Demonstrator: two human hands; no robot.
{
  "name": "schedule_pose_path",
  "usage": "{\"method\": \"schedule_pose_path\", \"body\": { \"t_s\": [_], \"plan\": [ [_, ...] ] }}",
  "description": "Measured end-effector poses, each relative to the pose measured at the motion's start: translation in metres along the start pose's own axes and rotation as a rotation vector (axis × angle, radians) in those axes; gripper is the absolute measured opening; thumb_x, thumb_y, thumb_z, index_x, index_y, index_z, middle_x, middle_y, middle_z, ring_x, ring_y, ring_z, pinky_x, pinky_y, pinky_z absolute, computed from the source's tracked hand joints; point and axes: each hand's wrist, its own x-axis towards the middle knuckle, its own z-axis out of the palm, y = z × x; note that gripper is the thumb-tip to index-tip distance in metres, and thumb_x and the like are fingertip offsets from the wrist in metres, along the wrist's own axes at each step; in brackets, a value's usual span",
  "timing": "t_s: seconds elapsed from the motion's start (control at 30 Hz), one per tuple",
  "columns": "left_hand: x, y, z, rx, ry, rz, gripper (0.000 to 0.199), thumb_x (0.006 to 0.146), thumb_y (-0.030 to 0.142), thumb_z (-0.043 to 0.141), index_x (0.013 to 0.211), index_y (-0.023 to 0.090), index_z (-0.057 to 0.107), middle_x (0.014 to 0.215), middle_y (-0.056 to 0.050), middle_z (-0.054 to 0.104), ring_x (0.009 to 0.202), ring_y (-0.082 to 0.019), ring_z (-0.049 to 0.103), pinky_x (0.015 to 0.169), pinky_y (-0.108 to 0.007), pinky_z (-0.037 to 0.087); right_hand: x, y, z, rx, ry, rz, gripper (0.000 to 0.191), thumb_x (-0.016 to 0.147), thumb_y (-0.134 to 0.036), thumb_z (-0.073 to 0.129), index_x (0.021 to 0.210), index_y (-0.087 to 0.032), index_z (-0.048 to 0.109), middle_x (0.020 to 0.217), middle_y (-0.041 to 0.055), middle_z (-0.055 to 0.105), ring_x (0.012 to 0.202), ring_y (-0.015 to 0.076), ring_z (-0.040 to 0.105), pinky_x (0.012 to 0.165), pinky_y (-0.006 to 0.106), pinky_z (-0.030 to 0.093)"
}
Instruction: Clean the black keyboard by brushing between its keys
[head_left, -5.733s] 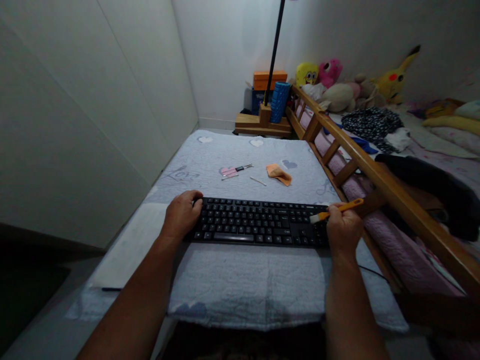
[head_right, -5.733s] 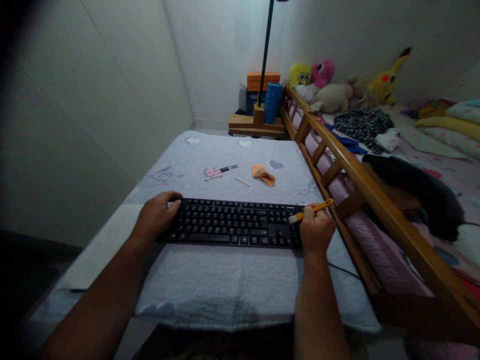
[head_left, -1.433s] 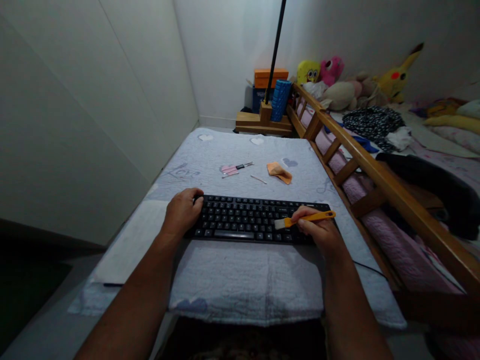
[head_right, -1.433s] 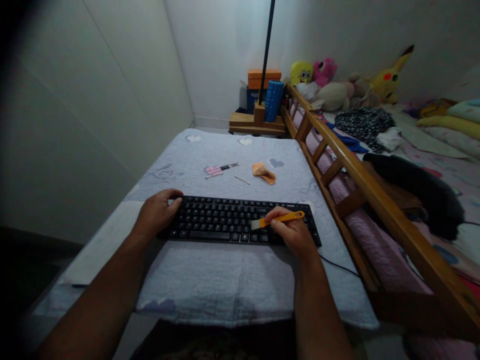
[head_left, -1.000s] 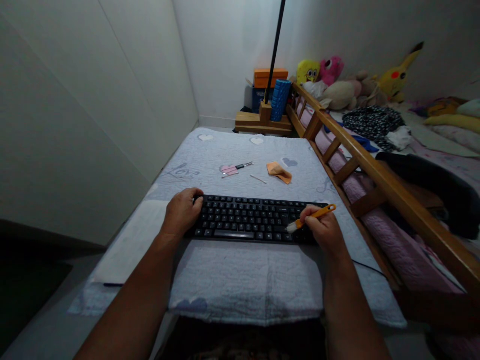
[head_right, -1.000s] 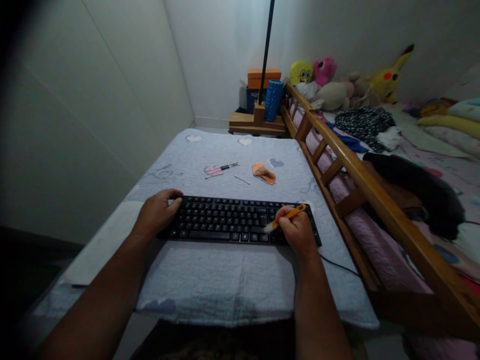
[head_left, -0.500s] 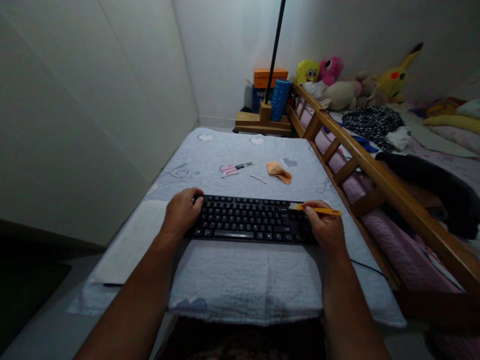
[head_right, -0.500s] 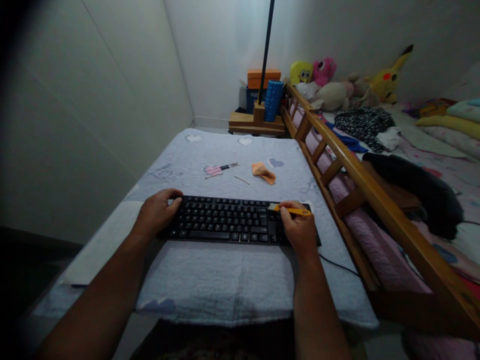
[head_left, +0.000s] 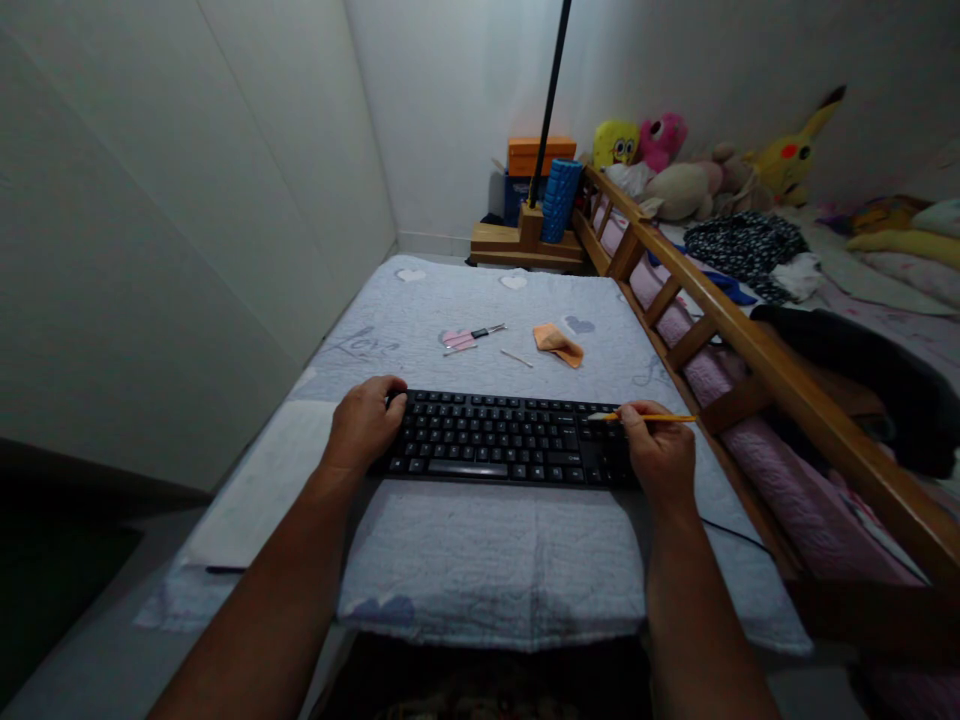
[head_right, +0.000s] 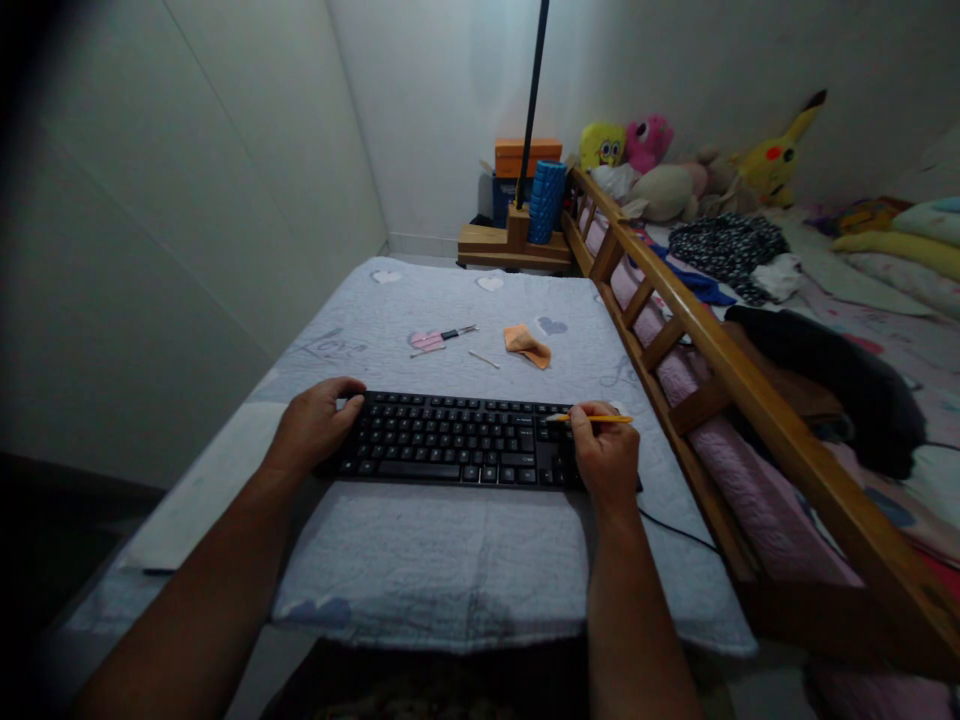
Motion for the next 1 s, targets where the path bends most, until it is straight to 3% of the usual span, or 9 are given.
{"method": "schedule_pose_path", "body": {
  "t_s": [0.1, 0.37, 0.63, 0.83, 1.0],
  "plan": [
    [-0.0001, 0.0009, -0.0005, -0.003, -0.003, 0.003, 0.038, 0.087, 0.032, 0.046, 0.11, 0.017, 0.074, 0.116, -0.013, 0.076, 0.112, -0.03, 0.069, 0.102, -0.042, 0.05, 0.0013, 0.0025, 0.002, -0.052, 0.019, -0.029, 0.026, 0.085, -0.042, 0.058, 0.072, -0.022, 0.068, 0.073, 0.0052, 0.071, 0.074, 0.0243, 0.065, 0.073, 0.035, 0.049],
    [-0.0003, -0.0014, 0.0005, 0.001, 0.012, 0.023, 0.035, 0.087, 0.032, 0.048, 0.108, 0.02, 0.074, 0.114, -0.01, 0.077, 0.11, -0.027, 0.069, 0.1, -0.039, 0.052, -0.0011, 0.0018, -0.0036, -0.073, 0.017, 0.029, 0.026, 0.082, -0.037, 0.054, 0.062, -0.023, 0.063, 0.054, -0.0007, 0.057, 0.058, 0.0199, 0.056, 0.061, 0.032, 0.041],
    [0.0004, -0.0025, 0.0016, -0.009, 0.013, 0.009, 0.036, 0.087, 0.031, 0.048, 0.109, 0.019, 0.074, 0.116, -0.011, 0.077, 0.111, -0.029, 0.069, 0.102, -0.041, 0.051, 0.0016, 0.007, -0.0009, -0.078, 0.112, 0.023, 0.024, 0.084, -0.041, 0.057, 0.071, -0.022, 0.065, 0.067, 0.0028, 0.066, 0.069, 0.023, 0.061, 0.068, 0.033, 0.044],
    [-0.0006, 0.0, -0.0006, 0.0, 0.001, 0.002, 0.037, 0.088, 0.032, 0.047, 0.109, 0.019, 0.074, 0.116, -0.012, 0.076, 0.112, -0.029, 0.069, 0.102, -0.04, 0.051, 0.0007, 0.0079, -0.0041, -0.114, 0.102, 0.08, 0.024, 0.08, -0.033, 0.054, 0.059, -0.023, 0.06, 0.053, -0.0006, 0.054, 0.059, 0.0208, 0.056, 0.061, 0.032, 0.038],
    [-0.0004, 0.0, -0.0001, -0.002, 0.005, 0.005, 0.036, 0.087, 0.031, 0.048, 0.108, 0.019, 0.074, 0.115, -0.012, 0.076, 0.111, -0.029, 0.069, 0.102, -0.041, 0.051, -0.0005, 0.0101, -0.005, -0.065, 0.182, 0.104, 0.022, 0.08, -0.032, 0.055, 0.061, -0.023, 0.061, 0.055, -0.0003, 0.057, 0.063, 0.0217, 0.058, 0.063, 0.032, 0.041]
  ]
}}
